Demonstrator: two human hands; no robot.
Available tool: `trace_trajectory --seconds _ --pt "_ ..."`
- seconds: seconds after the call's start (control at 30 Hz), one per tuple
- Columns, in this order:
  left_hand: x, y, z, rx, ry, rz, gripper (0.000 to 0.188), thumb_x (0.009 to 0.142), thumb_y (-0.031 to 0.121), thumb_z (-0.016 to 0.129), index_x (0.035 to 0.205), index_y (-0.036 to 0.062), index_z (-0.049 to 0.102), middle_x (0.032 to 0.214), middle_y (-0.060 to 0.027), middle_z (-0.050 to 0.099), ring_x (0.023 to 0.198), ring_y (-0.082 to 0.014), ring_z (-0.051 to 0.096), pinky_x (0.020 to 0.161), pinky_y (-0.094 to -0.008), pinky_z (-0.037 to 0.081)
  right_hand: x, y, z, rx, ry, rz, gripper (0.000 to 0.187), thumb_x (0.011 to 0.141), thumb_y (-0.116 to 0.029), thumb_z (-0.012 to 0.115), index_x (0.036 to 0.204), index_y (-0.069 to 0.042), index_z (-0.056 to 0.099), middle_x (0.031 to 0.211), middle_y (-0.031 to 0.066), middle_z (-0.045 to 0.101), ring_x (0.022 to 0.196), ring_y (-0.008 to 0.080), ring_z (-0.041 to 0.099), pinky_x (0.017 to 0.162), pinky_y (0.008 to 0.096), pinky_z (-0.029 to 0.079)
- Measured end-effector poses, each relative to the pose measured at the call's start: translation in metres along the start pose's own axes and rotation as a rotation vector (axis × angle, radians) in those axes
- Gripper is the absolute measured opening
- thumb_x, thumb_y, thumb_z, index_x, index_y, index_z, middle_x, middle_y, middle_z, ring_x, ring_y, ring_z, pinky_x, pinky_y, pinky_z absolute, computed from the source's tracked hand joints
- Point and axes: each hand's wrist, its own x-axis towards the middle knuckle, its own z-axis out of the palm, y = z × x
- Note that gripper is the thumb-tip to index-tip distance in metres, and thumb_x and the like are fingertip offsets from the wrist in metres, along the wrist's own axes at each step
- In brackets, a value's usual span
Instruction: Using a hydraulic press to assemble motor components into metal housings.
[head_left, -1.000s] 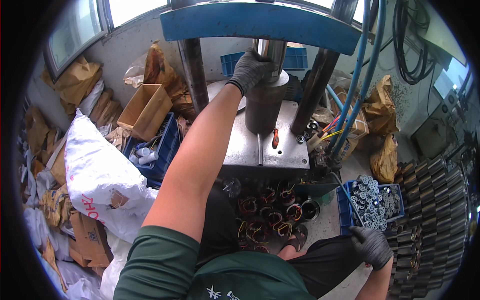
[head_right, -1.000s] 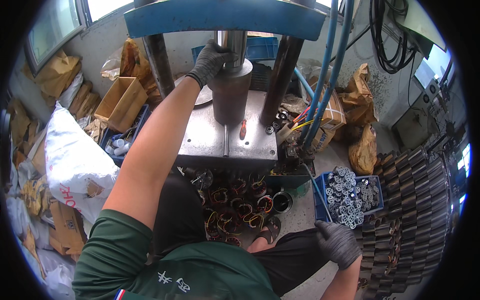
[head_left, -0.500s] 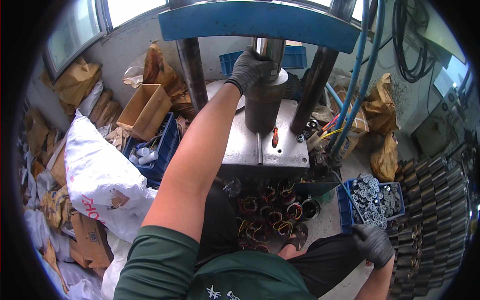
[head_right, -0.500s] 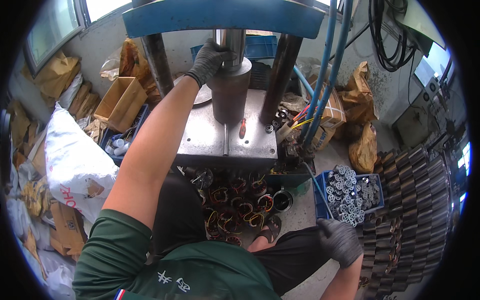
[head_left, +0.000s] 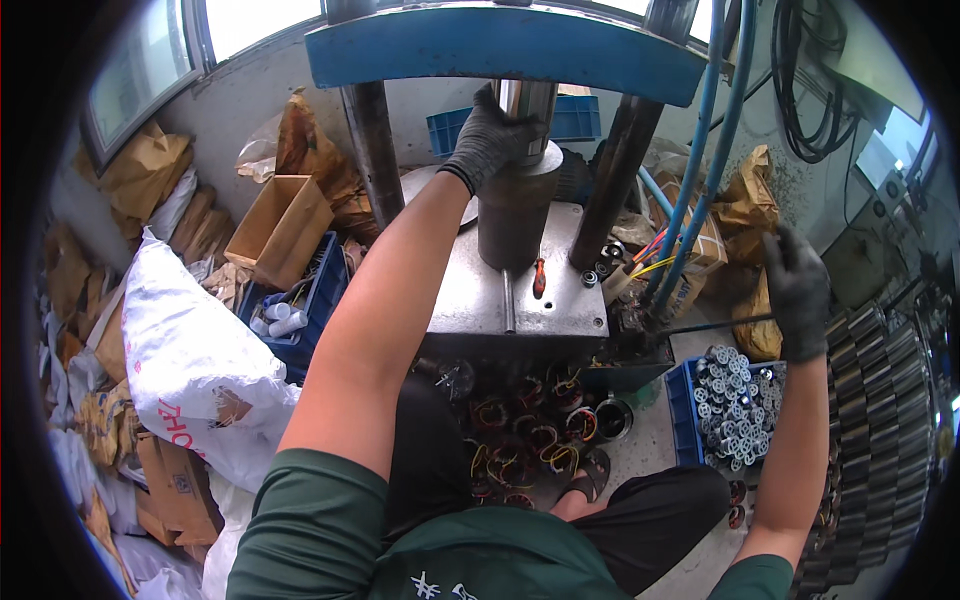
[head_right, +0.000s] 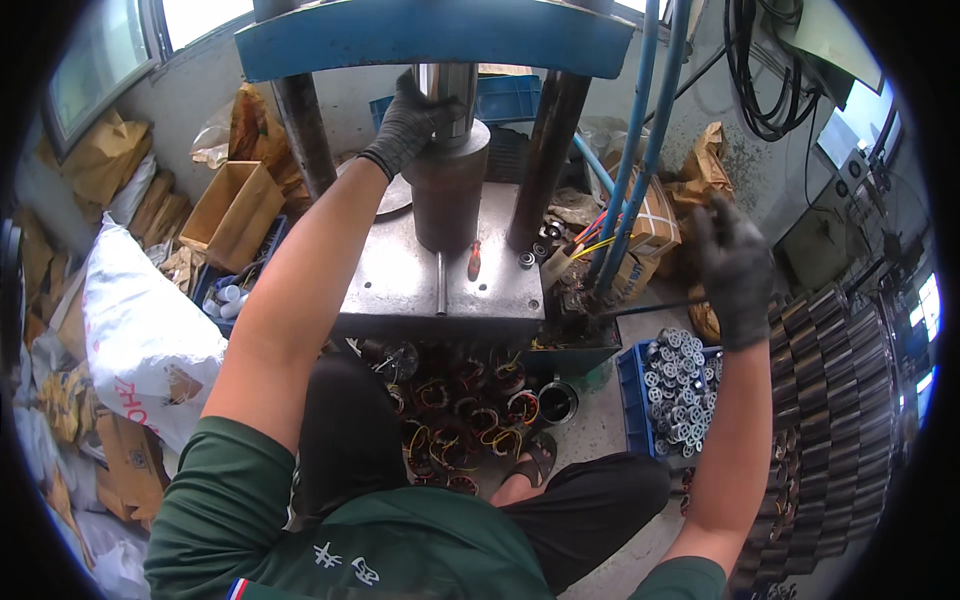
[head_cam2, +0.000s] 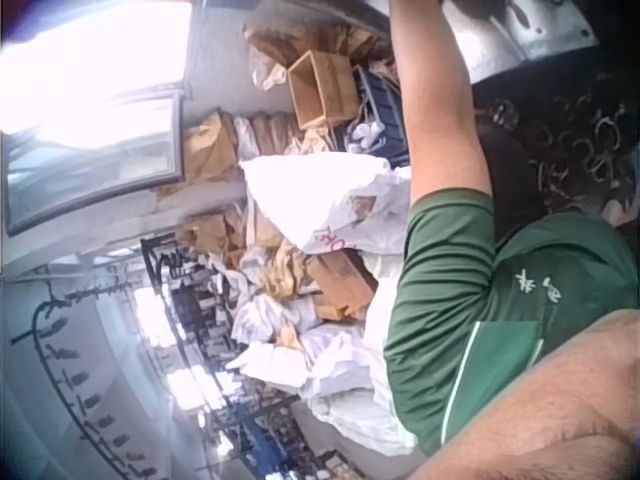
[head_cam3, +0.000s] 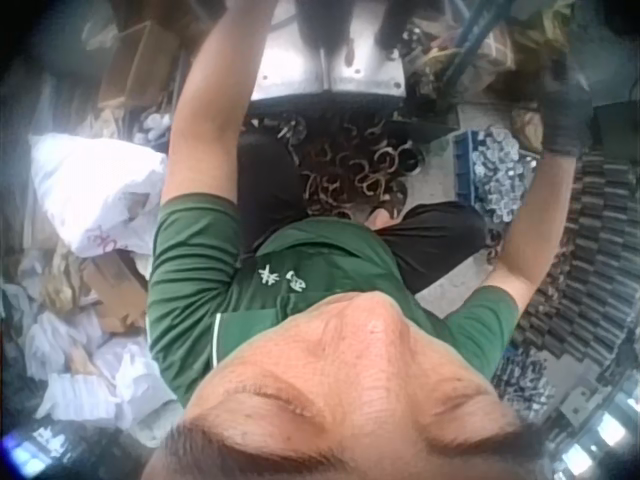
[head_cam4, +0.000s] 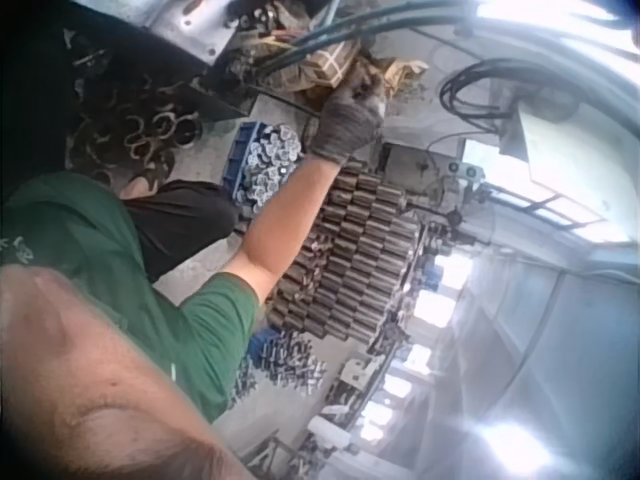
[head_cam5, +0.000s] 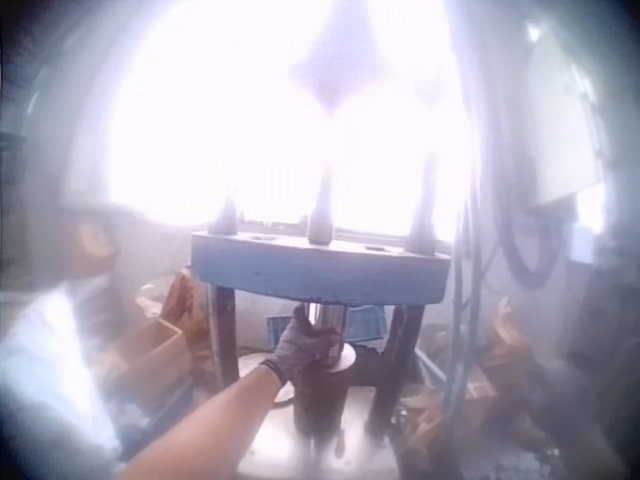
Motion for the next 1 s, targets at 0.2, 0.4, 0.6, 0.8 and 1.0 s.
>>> trace_trajectory --seconds 0.2,0.4,0.6,0.8,1.0 --pt "-0.016 0.036 -0.007 0.124 0.007 -0.179 0.088 0.076 0.033 0.087 0.138 -0.0073 0.038 0.122 -0.0211 0.065 0.111 -0.0309 0.067 0.101 -0.0377 0.055 0.041 0.012 0.018 -0.068 -0.052 0.148 0.068 0.101 -0.062 0.056 0.136 -0.005 0.068 0.116 0.0228 0.074 0.112 0.04 0.07 0.096 0.0464 0.054" --pt "-0.071 0.052 -0.018 -0.099 0.105 -0.019 0.079 0.073 0.025 0.086 0.134 -0.0048 0.045 0.117 -0.0185 0.066 0.106 -0.0282 0.068 0.095 -0.04 0.055 0.045 0.035 0.023 -0.034 -0.067 0.063 0.064 0.099 -0.055 0.065 0.134 -0.002 0.068 0.115 0.0238 0.072 0.108 0.0375 0.07 0.097 0.0426 0.053" --pt "-0.168 0.039 -0.013 -0.688 0.398 -0.034 0.069 0.076 0.005 0.081 0.137 0.0033 0.049 0.12 -0.0094 0.064 0.109 -0.0222 0.067 0.092 -0.0367 0.059 0.034 0.015 0.016 -0.068 -0.029 0.052 0.057 0.093 -0.033 0.075 0.14 -0.002 0.063 0.141 0.0232 0.056 0.117 0.0421 0.066 0.104 0.045 0.052" --pt "-0.239 0.02 -0.035 -1.216 0.316 -0.489 0.064 0.093 0.022 0.078 0.144 0.0055 0.044 0.132 -0.0121 0.057 0.125 -0.0274 0.06 0.105 -0.0455 0.055 -0.034 -0.004 -0.013 -0.055 -0.064 -0.123 0.062 0.092 -0.02 0.072 0.147 -0.002 0.05 0.135 0.0287 0.06 0.122 0.0459 0.063 0.102 0.0476 0.053" --pt "-0.235 -0.004 -0.038 -1.394 0.389 -0.551 0.066 0.092 0.018 0.078 0.146 0.0087 0.041 0.131 -0.0131 0.057 0.123 -0.0287 0.062 0.105 -0.0474 0.057 -0.129 -0.098 -0.052 -0.293 -0.512 -0.41 0.06 0.077 -0.018 0.081 0.132 -0.001 0.062 0.119 0.0231 0.068 0.108 0.0421 0.066 0.098 0.0502 0.05"
